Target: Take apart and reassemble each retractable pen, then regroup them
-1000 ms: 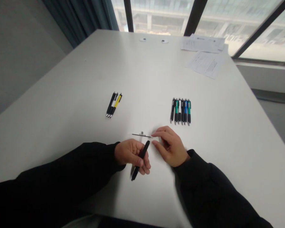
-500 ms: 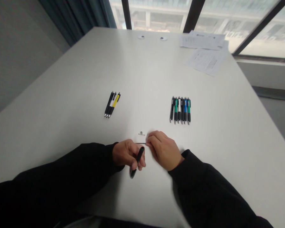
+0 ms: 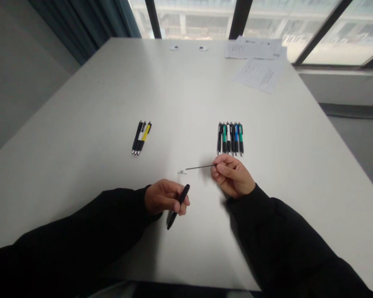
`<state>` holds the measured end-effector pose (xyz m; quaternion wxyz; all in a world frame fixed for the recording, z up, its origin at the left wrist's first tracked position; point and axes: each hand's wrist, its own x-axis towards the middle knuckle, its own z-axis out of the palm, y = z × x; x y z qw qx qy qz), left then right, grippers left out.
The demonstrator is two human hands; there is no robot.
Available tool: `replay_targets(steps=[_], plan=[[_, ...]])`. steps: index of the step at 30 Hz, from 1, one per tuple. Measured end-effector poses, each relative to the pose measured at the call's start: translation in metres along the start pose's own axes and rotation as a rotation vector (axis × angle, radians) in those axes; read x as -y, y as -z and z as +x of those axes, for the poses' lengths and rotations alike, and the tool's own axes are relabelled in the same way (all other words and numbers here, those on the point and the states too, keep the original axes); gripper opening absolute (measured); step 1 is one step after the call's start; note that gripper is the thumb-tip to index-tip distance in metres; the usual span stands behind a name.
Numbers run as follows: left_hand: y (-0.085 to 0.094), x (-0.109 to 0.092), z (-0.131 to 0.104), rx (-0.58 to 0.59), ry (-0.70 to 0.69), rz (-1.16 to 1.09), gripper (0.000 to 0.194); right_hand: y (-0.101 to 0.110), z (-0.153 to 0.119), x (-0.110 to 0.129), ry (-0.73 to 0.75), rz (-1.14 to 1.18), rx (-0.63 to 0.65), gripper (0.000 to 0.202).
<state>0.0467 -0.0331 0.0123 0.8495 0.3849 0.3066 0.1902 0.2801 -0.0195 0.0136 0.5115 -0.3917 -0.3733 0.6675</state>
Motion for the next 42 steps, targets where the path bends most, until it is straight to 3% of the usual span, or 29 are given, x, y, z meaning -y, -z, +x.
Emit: replay_targets(steps=[10, 27, 31, 34, 42], plan=[[-0.003, -0.001, -0.004, 0.043, 0.078, 0.003, 0.034, -0.001, 0.003, 0.004, -0.047, -0.021, -0.084, 0.033], [-0.006, 0.0, -0.001, 0.015, 0.057, 0.007, 0.037, -0.004, 0.003, 0.003, 0.014, -0.077, -0.024, 0.037], [-0.007, 0.003, 0.005, -0.016, 0.035, 0.018, 0.044, -0.007, 0.0, 0.0, 0.004, -0.019, 0.07, 0.025], [-0.007, 0.007, 0.007, -0.012, 0.007, 0.001, 0.046, -0.009, -0.002, -0.004, -0.026, -0.103, 0.182, 0.015], [-0.001, 0.007, 0.007, 0.114, 0.06, -0.081, 0.043, -0.006, -0.004, -0.006, -0.011, -0.292, 0.276, 0.01]])
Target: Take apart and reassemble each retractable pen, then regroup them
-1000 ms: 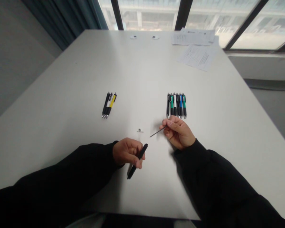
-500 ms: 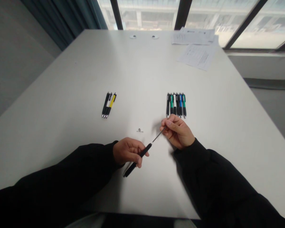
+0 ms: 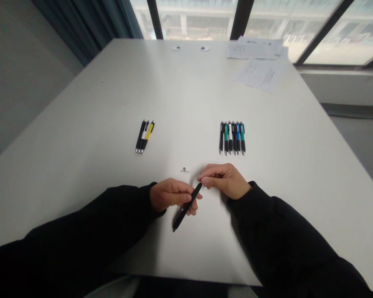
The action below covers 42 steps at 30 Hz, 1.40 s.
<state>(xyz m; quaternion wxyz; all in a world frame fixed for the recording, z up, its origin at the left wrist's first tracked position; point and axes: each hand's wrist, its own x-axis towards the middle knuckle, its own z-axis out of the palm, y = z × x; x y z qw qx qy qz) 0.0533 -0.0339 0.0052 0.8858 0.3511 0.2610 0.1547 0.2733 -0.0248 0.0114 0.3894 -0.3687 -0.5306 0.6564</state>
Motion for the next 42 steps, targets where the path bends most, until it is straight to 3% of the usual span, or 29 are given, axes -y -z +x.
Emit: replay_targets(steps=[4, 9, 15, 22, 26, 28, 31, 35, 42], plan=[[-0.001, -0.002, 0.0, -0.02, 0.01, 0.035, 0.039, 0.0, -0.001, 0.001, -0.007, -0.059, 0.05, 0.014], [-0.003, -0.002, 0.001, -0.078, 0.004, 0.047, 0.041, 0.001, -0.001, -0.004, -0.033, 0.081, 0.061, 0.033], [-0.004, -0.003, 0.001, -0.082, 0.001, 0.027, 0.041, 0.001, -0.002, -0.004, -0.065, 0.039, 0.043, 0.016], [-0.003, 0.0, 0.001, -0.062, -0.018, 0.034, 0.04, 0.001, -0.003, 0.001, -0.071, -0.046, 0.063, 0.017], [-0.002, 0.0, 0.002, -0.033, -0.053, 0.025, 0.039, -0.001, -0.002, -0.002, -0.047, -0.025, 0.029, 0.031], [-0.002, -0.001, 0.002, 0.003, -0.062, 0.027, 0.037, -0.007, 0.001, -0.003, -0.006, -0.144, -0.064, 0.028], [-0.002, -0.001, 0.001, 0.069, -0.057, 0.052, 0.036, -0.021, 0.009, -0.001, 0.115, -0.541, -0.184, 0.018], [-0.001, 0.0, 0.0, 0.123, -0.071, 0.063, 0.034, -0.037, 0.018, 0.002, 0.204, -0.962, -0.169, 0.011], [0.001, 0.0, -0.001, 0.137, -0.089, 0.059, 0.032, -0.042, 0.018, -0.001, 0.223, -1.085, -0.106, 0.013]])
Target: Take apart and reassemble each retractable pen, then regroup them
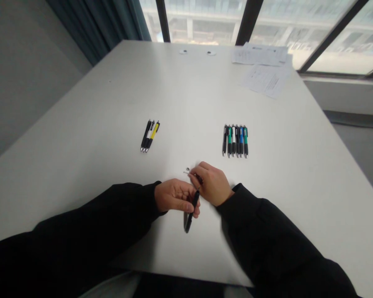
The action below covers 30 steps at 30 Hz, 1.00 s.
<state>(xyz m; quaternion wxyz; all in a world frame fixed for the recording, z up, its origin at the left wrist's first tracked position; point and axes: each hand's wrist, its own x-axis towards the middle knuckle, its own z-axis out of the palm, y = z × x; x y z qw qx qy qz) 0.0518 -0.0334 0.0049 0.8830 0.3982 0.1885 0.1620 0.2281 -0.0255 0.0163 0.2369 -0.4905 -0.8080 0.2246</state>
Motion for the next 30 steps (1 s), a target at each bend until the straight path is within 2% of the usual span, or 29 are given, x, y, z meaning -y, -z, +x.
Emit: replay_targets(steps=[3, 8, 11, 14, 19, 30], plan=[[0.001, -0.001, -0.002, -0.008, 0.01, 0.01, 0.032, 0.003, -0.003, -0.005, -0.026, 0.175, 0.02, 0.009], [0.0, -0.003, -0.005, -0.059, 0.056, -0.017, 0.032, 0.013, -0.007, -0.029, -0.222, 0.808, 0.058, 0.016], [0.0, -0.003, -0.005, -0.068, 0.06, -0.012, 0.032, 0.017, -0.006, -0.038, -0.22, 1.142, 0.026, 0.02], [0.001, -0.001, -0.004, -0.067, 0.049, -0.015, 0.032, 0.019, -0.005, -0.037, -0.225, 1.372, 0.063, 0.022], [0.002, 0.0, -0.003, -0.081, 0.055, -0.008, 0.034, 0.019, -0.006, -0.032, -0.239, 1.466, 0.116, 0.017], [0.0, -0.003, -0.004, -0.095, 0.073, 0.004, 0.034, 0.018, -0.006, -0.033, -0.248, 1.408, 0.16, 0.019]])
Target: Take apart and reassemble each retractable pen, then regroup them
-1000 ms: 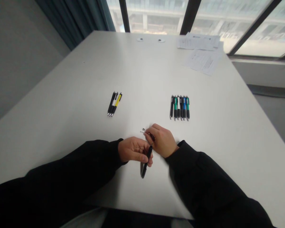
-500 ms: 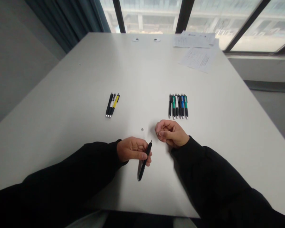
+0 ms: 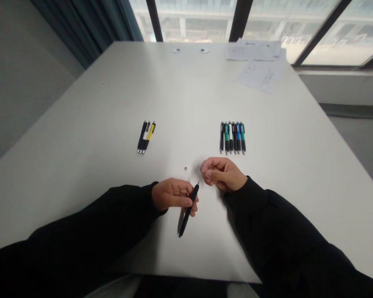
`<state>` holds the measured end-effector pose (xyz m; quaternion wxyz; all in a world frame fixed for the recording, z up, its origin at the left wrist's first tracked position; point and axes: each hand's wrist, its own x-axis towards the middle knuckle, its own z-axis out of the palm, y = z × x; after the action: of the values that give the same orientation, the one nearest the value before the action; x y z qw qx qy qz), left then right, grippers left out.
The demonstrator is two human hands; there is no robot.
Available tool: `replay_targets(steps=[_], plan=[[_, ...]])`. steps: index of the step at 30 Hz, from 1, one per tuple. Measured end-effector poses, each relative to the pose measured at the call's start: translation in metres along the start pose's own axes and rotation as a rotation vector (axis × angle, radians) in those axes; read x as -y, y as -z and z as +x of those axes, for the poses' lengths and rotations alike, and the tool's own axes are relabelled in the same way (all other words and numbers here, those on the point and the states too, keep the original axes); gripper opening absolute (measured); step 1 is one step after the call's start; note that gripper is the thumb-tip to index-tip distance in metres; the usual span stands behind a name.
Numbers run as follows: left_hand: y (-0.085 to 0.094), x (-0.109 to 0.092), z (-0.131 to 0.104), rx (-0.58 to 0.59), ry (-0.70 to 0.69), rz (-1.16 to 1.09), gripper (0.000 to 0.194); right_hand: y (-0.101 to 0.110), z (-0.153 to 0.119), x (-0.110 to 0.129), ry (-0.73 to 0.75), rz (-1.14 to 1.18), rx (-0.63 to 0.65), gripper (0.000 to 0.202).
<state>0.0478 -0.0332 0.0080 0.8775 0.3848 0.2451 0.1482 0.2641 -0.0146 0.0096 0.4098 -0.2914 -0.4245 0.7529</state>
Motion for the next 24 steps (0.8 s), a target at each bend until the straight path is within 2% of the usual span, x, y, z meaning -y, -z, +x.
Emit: replay_targets(steps=[19, 24], plan=[[0.0005, 0.0008, 0.0013, -0.015, 0.025, 0.007, 0.033, 0.0022, 0.0009, -0.002, 0.02, -0.023, 0.023, 0.017], [0.0018, 0.002, 0.0022, 0.003, 0.017, 0.01, 0.035, 0.0009, 0.0017, -0.002, -0.004, -0.022, -0.016, 0.021]])
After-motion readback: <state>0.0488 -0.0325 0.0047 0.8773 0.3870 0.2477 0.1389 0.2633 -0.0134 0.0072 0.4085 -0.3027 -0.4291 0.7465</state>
